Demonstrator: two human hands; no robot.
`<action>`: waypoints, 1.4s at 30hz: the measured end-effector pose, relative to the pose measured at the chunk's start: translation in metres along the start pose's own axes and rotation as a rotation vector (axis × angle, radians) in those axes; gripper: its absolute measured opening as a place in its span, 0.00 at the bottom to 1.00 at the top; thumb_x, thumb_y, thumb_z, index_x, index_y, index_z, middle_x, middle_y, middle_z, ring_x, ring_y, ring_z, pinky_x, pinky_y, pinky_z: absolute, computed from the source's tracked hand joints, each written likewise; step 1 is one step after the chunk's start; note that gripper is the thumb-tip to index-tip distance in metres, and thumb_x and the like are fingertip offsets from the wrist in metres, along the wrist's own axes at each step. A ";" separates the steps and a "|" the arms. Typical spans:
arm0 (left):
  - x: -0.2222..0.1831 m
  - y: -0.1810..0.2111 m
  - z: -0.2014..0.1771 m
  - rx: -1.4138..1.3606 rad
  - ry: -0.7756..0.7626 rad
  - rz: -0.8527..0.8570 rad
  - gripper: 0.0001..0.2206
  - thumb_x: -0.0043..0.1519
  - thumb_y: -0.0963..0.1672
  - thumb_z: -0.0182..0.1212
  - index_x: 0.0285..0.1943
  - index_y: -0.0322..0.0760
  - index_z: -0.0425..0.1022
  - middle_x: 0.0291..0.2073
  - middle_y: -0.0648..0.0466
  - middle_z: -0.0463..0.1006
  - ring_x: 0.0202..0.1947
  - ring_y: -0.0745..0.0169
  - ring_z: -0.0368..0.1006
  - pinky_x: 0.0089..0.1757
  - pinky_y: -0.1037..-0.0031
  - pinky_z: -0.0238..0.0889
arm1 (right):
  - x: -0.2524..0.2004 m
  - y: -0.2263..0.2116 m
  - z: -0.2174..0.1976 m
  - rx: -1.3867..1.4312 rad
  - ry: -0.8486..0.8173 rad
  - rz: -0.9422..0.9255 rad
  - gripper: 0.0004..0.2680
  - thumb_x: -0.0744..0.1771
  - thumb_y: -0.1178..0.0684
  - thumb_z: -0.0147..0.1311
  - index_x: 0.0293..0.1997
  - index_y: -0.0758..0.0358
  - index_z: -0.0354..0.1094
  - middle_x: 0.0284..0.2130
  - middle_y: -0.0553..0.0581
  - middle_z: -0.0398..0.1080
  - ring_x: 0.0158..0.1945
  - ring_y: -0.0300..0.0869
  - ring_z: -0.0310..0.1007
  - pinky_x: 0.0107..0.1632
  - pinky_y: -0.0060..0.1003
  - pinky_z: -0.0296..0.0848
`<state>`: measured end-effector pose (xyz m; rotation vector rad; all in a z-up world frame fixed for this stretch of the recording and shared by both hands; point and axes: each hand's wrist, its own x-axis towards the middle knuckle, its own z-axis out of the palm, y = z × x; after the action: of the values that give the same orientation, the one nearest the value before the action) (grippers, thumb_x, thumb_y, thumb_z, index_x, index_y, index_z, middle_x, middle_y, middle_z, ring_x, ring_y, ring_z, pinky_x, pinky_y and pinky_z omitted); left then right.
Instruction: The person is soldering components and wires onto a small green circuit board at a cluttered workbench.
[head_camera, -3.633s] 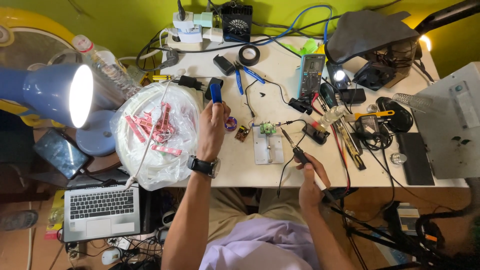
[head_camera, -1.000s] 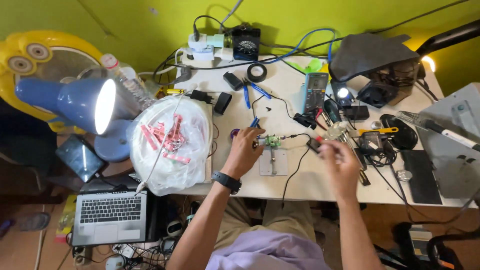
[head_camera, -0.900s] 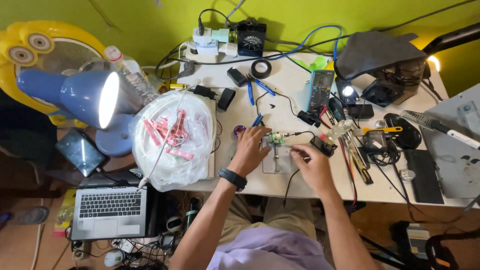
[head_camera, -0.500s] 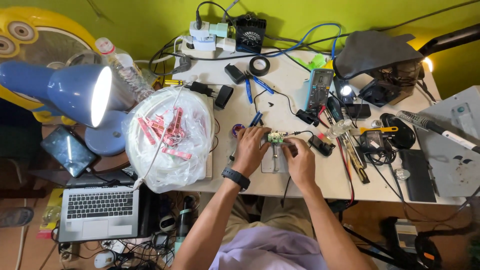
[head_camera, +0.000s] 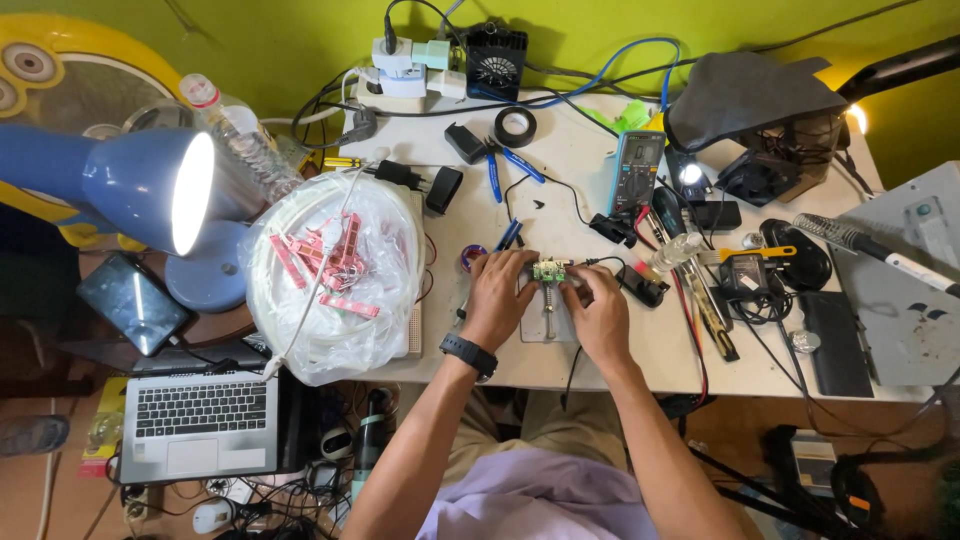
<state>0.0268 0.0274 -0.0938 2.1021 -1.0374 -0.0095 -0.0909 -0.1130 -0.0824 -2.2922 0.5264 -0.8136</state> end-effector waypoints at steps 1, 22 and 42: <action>-0.001 0.000 0.000 -0.001 -0.004 -0.001 0.21 0.60 0.43 0.69 0.61 0.49 0.70 0.49 0.57 0.78 0.58 0.61 0.70 0.62 0.62 0.49 | -0.001 -0.001 0.000 0.000 -0.001 0.004 0.08 0.64 0.54 0.66 0.46 0.60 0.75 0.39 0.59 0.74 0.34 0.53 0.77 0.32 0.43 0.77; -0.002 0.000 -0.002 -0.072 0.038 0.021 0.19 0.59 0.42 0.70 0.59 0.48 0.72 0.47 0.58 0.79 0.56 0.59 0.71 0.62 0.61 0.50 | -0.005 -0.007 -0.004 0.032 0.022 -0.006 0.08 0.65 0.54 0.65 0.47 0.60 0.77 0.44 0.59 0.75 0.39 0.54 0.77 0.35 0.44 0.76; 0.006 0.035 -0.022 -0.533 0.042 -0.149 0.16 0.66 0.41 0.60 0.63 0.41 0.71 0.54 0.43 0.75 0.55 0.37 0.75 0.52 0.53 0.71 | 0.013 -0.015 -0.039 0.369 -0.157 0.438 0.11 0.68 0.55 0.55 0.55 0.53 0.78 0.43 0.61 0.79 0.45 0.46 0.80 0.45 0.41 0.78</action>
<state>0.0141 0.0244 -0.0538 1.6764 -0.7483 -0.2837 -0.1058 -0.1264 -0.0435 -1.7928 0.7078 -0.4639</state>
